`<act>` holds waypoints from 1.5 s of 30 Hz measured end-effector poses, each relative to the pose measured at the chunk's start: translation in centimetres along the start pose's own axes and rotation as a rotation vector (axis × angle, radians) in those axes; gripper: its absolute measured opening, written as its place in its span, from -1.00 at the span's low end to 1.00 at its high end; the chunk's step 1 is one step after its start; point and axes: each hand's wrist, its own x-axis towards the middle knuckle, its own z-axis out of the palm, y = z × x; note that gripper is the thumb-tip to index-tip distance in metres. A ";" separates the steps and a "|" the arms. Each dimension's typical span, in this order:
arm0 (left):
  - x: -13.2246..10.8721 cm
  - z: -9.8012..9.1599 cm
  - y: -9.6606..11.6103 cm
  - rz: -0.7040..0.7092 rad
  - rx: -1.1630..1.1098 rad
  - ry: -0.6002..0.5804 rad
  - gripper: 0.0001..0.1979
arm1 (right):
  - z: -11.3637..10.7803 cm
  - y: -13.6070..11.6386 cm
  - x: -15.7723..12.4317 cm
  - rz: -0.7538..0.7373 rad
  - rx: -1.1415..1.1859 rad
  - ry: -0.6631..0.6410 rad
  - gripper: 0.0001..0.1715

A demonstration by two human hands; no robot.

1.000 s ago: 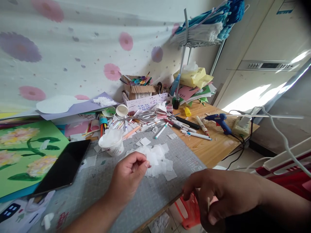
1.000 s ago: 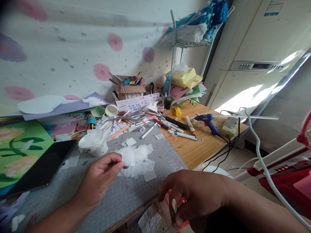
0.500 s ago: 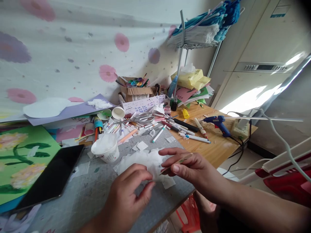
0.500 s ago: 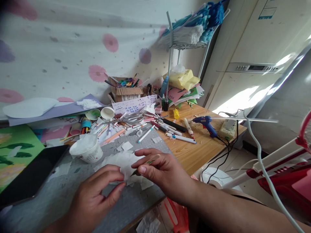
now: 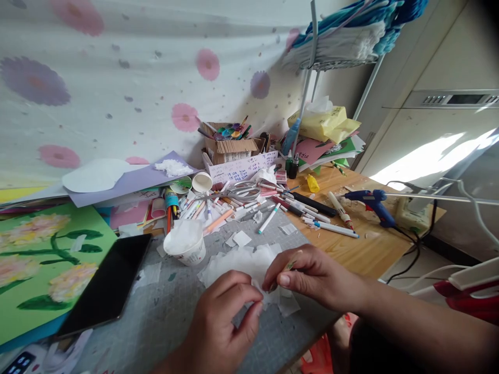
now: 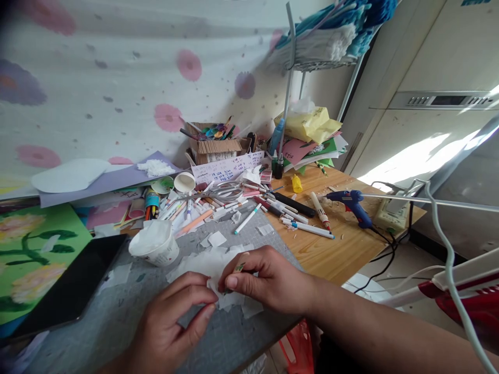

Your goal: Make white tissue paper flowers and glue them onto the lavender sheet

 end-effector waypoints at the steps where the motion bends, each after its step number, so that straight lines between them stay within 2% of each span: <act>1: 0.0 0.0 -0.1 -0.014 -0.005 0.004 -0.86 | -0.2 0.1 0.1 0.012 0.027 -0.002 -0.74; 5: 0.0 0.0 -0.7 -0.030 0.005 0.054 -0.85 | -1.0 0.4 0.6 -0.030 0.086 0.007 -0.73; 8: -0.1 0.0 -1.3 0.012 0.018 0.073 -0.83 | -1.4 0.6 1.1 -0.041 0.113 -0.067 -0.72; 11: -0.2 0.0 -1.7 0.022 0.058 0.059 -0.82 | -1.5 0.7 1.6 0.033 0.222 -0.146 -0.72; 15: -0.3 0.1 -1.8 0.013 0.070 0.051 -0.80 | -1.0 0.8 2.0 0.117 0.261 -0.183 -0.74; 19: 0.0 0.0 -1.8 0.008 0.044 0.067 -0.81 | -0.6 1.1 2.3 0.244 0.290 -0.106 -0.69; 21: 0.2 -0.2 -1.9 -0.018 0.017 0.083 -0.82 | -0.8 1.5 2.4 0.312 0.225 -0.045 -0.64; 26: 0.4 -0.9 -2.2 -0.145 -0.094 0.124 -0.84 | -1.8 2.2 2.7 0.386 0.102 -0.030 -0.57; 32: 0.2 -0.4 -2.5 -0.472 -0.421 0.315 -0.90 | -3.1 2.3 2.7 0.461 0.014 -0.065 -0.56; 36: 0.4 0.6 -2.1 -0.634 -0.600 0.475 -0.76 | -3.7 2.1 2.5 0.353 -0.077 -0.136 -0.66; 39: 0.7 1.0 -1.6 -0.707 -0.632 0.519 -0.81 | -3.6 2.0 2.5 0.192 -0.131 -0.052 -0.75; 42: 1.0 1.0 -1.2 -0.772 -0.681 0.486 -0.81 | -3.1 1.9 2.7 0.045 -0.020 0.049 -0.81; 45: 1.1 0.7 -0.9 -0.806 -0.758 0.420 -0.78 | -2.3 1.8 3.0 0.042 0.125 0.089 -0.85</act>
